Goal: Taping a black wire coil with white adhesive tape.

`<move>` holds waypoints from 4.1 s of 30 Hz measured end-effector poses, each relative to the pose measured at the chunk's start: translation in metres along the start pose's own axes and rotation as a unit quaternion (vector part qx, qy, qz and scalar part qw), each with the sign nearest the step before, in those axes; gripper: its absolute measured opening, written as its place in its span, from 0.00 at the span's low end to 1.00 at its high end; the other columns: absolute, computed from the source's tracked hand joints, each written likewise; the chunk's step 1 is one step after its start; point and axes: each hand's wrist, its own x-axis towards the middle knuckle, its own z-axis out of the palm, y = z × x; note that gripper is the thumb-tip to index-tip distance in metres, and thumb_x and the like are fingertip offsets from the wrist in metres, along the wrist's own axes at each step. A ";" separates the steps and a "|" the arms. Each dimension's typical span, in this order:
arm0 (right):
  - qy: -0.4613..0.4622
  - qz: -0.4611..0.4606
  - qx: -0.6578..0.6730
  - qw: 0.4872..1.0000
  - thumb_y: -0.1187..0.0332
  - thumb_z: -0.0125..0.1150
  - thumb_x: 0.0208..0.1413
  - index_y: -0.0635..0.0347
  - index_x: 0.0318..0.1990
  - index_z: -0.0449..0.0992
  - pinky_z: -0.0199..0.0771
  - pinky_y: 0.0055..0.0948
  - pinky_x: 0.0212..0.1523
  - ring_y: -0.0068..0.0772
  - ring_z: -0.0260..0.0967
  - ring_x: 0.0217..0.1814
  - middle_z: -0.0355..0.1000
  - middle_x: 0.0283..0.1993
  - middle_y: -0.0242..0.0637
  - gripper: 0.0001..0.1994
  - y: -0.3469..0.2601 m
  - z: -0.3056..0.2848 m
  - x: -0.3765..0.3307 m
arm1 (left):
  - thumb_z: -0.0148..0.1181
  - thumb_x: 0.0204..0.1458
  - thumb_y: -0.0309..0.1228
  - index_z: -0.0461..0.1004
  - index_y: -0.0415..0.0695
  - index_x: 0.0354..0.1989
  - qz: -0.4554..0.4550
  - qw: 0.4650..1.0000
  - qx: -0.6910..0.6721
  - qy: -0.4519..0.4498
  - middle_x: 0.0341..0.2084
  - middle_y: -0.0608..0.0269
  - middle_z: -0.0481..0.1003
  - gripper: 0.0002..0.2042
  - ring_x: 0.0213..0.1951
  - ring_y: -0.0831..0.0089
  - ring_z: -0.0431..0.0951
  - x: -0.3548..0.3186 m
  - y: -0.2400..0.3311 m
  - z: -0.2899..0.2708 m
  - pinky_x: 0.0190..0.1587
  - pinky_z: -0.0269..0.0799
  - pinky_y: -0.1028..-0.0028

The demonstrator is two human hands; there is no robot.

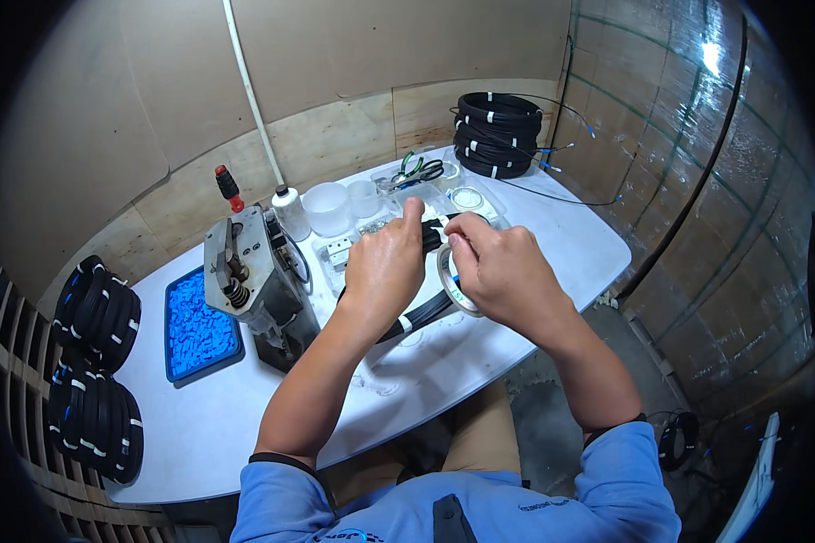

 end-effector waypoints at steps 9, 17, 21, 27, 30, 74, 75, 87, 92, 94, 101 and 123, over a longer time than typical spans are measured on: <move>0.001 0.019 0.001 1.000 0.69 0.55 0.60 0.62 0.46 0.78 0.77 0.46 0.30 0.55 0.75 0.25 0.75 0.26 0.53 0.11 0.006 0.016 -0.010 | 0.59 0.51 0.26 0.62 0.45 0.50 0.004 1.000 -0.005 0.000 0.29 0.45 0.80 0.18 0.32 0.42 0.80 -0.001 0.003 -0.002 0.31 0.74 0.48; -0.002 0.009 -0.024 1.000 0.68 0.53 0.60 0.65 0.49 0.75 0.78 0.49 0.32 0.55 0.76 0.28 0.76 0.26 0.53 0.13 0.016 0.034 -0.015 | 0.65 0.50 0.29 0.65 0.47 0.52 0.051 0.998 -0.033 0.027 0.34 0.50 0.78 0.21 0.32 0.45 0.80 -0.001 -0.001 -0.004 0.31 0.76 0.52; 0.022 0.005 0.022 1.000 0.67 0.52 0.62 0.64 0.49 0.76 0.78 0.48 0.31 0.54 0.77 0.28 0.77 0.28 0.52 0.13 0.018 0.040 -0.017 | 0.60 0.53 0.28 0.65 0.51 0.50 0.135 0.987 -0.061 0.069 0.33 0.51 0.76 0.17 0.29 0.46 0.81 -0.001 -0.016 0.002 0.29 0.76 0.52; 0.088 0.048 0.126 0.987 0.72 0.55 0.61 0.64 0.45 0.79 0.75 0.32 0.27 0.39 0.78 0.25 0.77 0.26 0.48 0.09 0.009 0.040 -0.023 | 0.66 0.48 0.27 0.64 0.45 0.47 0.087 0.992 -0.064 0.071 0.32 0.49 0.78 0.20 0.31 0.44 0.80 -0.002 -0.018 0.007 0.30 0.75 0.53; 0.142 0.045 0.155 0.977 0.72 0.56 0.60 0.64 0.44 0.78 0.74 0.36 0.24 0.44 0.77 0.23 0.76 0.25 0.48 0.09 0.002 0.027 -0.022 | 0.65 0.49 0.26 0.63 0.44 0.46 0.056 0.996 -0.044 0.053 0.30 0.47 0.79 0.19 0.30 0.43 0.80 -0.002 -0.016 0.004 0.30 0.74 0.52; 0.118 0.208 0.444 0.864 0.65 0.57 0.66 0.63 0.47 0.70 0.67 0.19 0.30 0.15 0.69 0.29 0.77 0.28 0.32 0.11 0.018 0.089 -0.056 | 0.65 0.47 0.25 0.73 0.53 0.51 0.109 0.992 -0.047 0.031 0.31 0.54 0.76 0.20 0.29 0.47 0.79 -0.001 -0.013 -0.006 0.30 0.74 0.55; 0.118 0.208 0.444 0.863 0.65 0.57 0.66 0.63 0.47 0.70 0.67 0.19 0.30 0.15 0.69 0.29 0.77 0.28 0.32 0.11 0.020 0.093 -0.055 | 0.65 0.47 0.25 0.73 0.53 0.51 0.110 0.992 -0.047 0.031 0.31 0.54 0.76 0.20 0.29 0.47 0.79 -0.001 -0.014 -0.007 0.30 0.74 0.55; 0.094 0.304 0.516 0.795 0.71 0.62 0.61 0.64 0.40 0.77 0.70 0.22 0.34 0.18 0.72 0.33 0.78 0.34 0.35 0.06 0.056 0.144 -0.020 | 0.66 0.47 0.28 0.73 0.50 0.49 0.112 0.991 -0.071 -0.021 0.34 0.53 0.78 0.19 0.33 0.48 0.80 0.000 -0.022 -0.014 0.35 0.76 0.56; 0.111 0.305 0.532 0.782 0.74 0.62 0.60 0.63 0.39 0.78 0.68 0.21 0.30 0.17 0.69 0.29 0.78 0.33 0.33 0.03 0.056 0.149 -0.015 | 0.68 0.50 0.37 0.74 0.47 0.48 0.129 0.988 -0.085 -0.004 0.34 0.53 0.79 0.18 0.33 0.49 0.80 0.004 -0.027 -0.006 0.35 0.75 0.58; 0.103 0.318 0.524 0.784 0.73 0.62 0.60 0.63 0.39 0.78 0.67 0.21 0.30 0.16 0.68 0.28 0.78 0.33 0.33 0.03 0.054 0.152 -0.014 | 0.68 0.50 0.40 0.74 0.47 0.47 0.122 0.990 -0.066 0.006 0.34 0.53 0.79 0.18 0.33 0.50 0.80 0.003 -0.029 -0.007 0.34 0.75 0.58; 0.063 0.317 0.538 0.779 0.70 0.62 0.61 0.61 0.39 0.78 0.66 0.19 0.29 0.15 0.70 0.30 0.79 0.33 0.31 0.05 0.052 0.154 -0.013 | 0.63 0.54 0.48 0.73 0.53 0.48 0.145 0.988 -0.037 0.024 0.29 0.52 0.77 0.18 0.28 0.48 0.80 0.003 -0.040 0.000 0.29 0.75 0.56; 0.020 0.240 0.233 0.942 0.59 0.69 0.54 0.63 0.52 0.77 0.76 0.28 0.49 0.37 0.80 0.45 0.80 0.44 0.47 0.22 0.046 0.130 -0.026 | 0.67 0.50 0.36 0.72 0.46 0.46 0.165 0.985 -0.013 0.044 0.30 0.55 0.76 0.17 0.29 0.51 0.79 0.001 -0.043 0.000 0.30 0.76 0.58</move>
